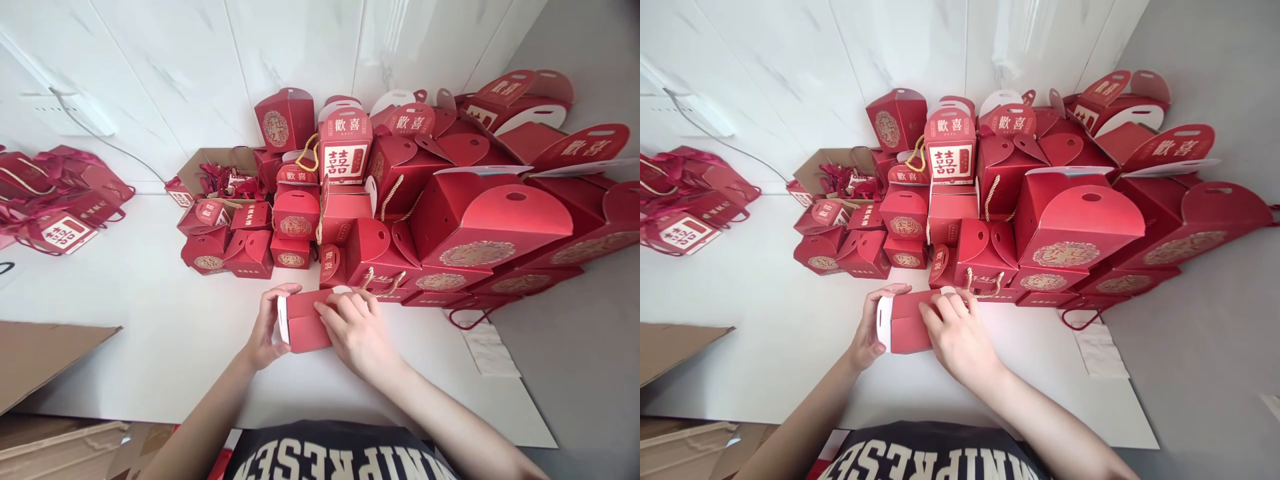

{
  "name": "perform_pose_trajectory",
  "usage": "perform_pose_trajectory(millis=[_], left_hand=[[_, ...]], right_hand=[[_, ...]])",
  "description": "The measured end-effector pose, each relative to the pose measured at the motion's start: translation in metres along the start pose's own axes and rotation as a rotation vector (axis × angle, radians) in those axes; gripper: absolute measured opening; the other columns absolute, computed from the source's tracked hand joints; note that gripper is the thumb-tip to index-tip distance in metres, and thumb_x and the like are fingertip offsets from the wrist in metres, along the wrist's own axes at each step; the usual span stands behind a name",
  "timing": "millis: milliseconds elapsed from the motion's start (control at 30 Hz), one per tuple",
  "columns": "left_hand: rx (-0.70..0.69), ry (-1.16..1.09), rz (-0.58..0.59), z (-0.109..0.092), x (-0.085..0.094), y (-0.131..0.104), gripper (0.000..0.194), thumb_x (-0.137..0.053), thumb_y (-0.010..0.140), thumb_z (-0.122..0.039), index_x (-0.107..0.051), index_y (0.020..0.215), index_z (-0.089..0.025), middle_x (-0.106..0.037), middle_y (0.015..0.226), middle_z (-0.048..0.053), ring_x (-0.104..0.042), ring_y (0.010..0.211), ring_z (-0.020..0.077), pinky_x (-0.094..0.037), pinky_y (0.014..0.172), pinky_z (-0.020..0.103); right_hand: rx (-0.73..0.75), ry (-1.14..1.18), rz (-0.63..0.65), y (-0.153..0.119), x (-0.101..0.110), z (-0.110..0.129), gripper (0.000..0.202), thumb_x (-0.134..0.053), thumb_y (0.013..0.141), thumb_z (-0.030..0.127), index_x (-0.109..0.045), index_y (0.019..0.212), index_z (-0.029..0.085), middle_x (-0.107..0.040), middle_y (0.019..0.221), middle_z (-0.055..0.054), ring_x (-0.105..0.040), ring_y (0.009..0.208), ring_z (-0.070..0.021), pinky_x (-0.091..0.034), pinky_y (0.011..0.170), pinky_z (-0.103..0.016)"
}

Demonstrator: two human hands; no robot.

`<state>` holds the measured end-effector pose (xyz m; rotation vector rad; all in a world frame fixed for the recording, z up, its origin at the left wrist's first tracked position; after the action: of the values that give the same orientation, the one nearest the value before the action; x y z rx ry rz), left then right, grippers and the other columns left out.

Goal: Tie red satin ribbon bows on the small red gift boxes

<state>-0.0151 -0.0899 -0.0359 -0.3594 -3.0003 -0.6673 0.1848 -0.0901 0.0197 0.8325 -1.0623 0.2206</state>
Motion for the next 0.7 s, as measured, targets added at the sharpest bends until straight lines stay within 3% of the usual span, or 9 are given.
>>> perform_pose_trajectory(millis=[100,200,267,367,467,567,633,700], left_hand=[[0.042,0.227,0.048,-0.006,-0.005,0.001,0.085,-0.068,0.076,-0.061,-0.032,0.146,-0.026,-0.038,0.147,0.016,-0.039,0.136,0.0379,-0.033,0.112,0.058],[0.084,0.481,0.148,-0.012,-0.012,-0.001,0.076,-0.062,0.082,-0.058,-0.037,0.148,-0.028,-0.033,0.153,0.013,-0.034,0.141,0.037,-0.031,0.116,0.054],[0.069,0.587,0.172,-0.015,-0.013,-0.004,0.078,-0.059,0.084,-0.055,-0.032,0.151,-0.026,-0.033,0.153,0.014,-0.035,0.14,0.0363,-0.033,0.115,0.053],[-0.001,0.666,0.072,-0.026,-0.003,-0.001,0.08,-0.056,0.087,-0.047,-0.02,0.154,-0.023,-0.041,0.149,0.015,-0.042,0.136,0.0338,-0.036,0.112,0.052],[-0.046,0.823,-0.113,-0.045,0.028,0.028,0.05,-0.055,0.09,-0.032,-0.045,0.139,-0.025,-0.051,0.139,0.011,-0.048,0.13,0.028,-0.037,0.113,0.046],[-0.029,1.046,-0.222,-0.057,0.076,0.084,0.024,-0.056,0.092,-0.031,-0.065,0.112,-0.022,-0.057,0.131,0.008,-0.053,0.125,0.0245,-0.037,0.113,0.04],[0.023,1.131,-0.197,-0.052,0.111,0.127,0.022,-0.054,0.092,-0.03,-0.069,0.104,-0.019,-0.062,0.124,0.007,-0.057,0.117,0.0238,-0.042,0.106,0.038],[0.16,1.21,-0.218,-0.037,0.145,0.168,0.022,-0.055,0.09,-0.025,-0.07,0.103,-0.016,-0.067,0.111,0.009,-0.06,0.108,0.0242,-0.044,0.101,0.039]], right_hand=[[-0.099,0.11,-0.09,-0.004,-0.004,0.0,0.038,-0.049,0.096,0.017,-0.053,0.134,0.015,-0.053,0.139,-0.019,-0.05,0.13,-0.0292,-0.044,0.107,-0.05],[-0.063,0.349,-0.036,-0.005,-0.007,0.006,0.05,-0.046,0.098,0.02,-0.037,0.146,0.008,-0.039,0.153,-0.022,-0.04,0.142,-0.0241,-0.048,0.108,-0.04],[0.039,0.401,0.059,-0.004,-0.01,0.012,0.054,-0.043,0.099,0.02,-0.032,0.15,0.007,-0.045,0.151,-0.019,-0.04,0.143,-0.0223,-0.044,0.113,-0.041],[0.161,0.309,0.142,-0.004,-0.018,0.015,0.05,-0.042,0.101,0.027,-0.038,0.149,0.011,-0.054,0.145,-0.012,-0.044,0.14,-0.0245,-0.03,0.12,-0.053],[0.207,0.223,0.14,-0.005,-0.025,0.015,0.053,-0.046,0.1,0.038,-0.044,0.146,0.012,-0.051,0.147,-0.01,-0.043,0.141,-0.0259,-0.03,0.12,-0.052],[0.229,0.178,0.099,-0.008,-0.03,0.015,0.054,-0.048,0.1,0.04,-0.047,0.145,0.01,-0.05,0.148,-0.01,-0.044,0.14,-0.0255,-0.037,0.117,-0.047],[0.242,0.164,0.08,-0.009,-0.031,0.015,0.054,-0.048,0.099,0.04,-0.048,0.144,0.01,-0.05,0.147,-0.011,-0.045,0.14,-0.0256,-0.038,0.116,-0.047],[0.25,0.161,0.067,-0.009,-0.032,0.014,0.054,-0.048,0.099,0.041,-0.048,0.144,0.01,-0.05,0.148,-0.011,-0.044,0.14,-0.0254,-0.037,0.116,-0.046]])
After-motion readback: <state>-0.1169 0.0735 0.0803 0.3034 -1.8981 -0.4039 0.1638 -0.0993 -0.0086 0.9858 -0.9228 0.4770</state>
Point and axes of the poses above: each hand's wrist, its own y-axis towards the middle knuckle, its own x-axis out of the back of the hand, z = x × y, the point moved 3 cm from there along y, towards the middle knuckle
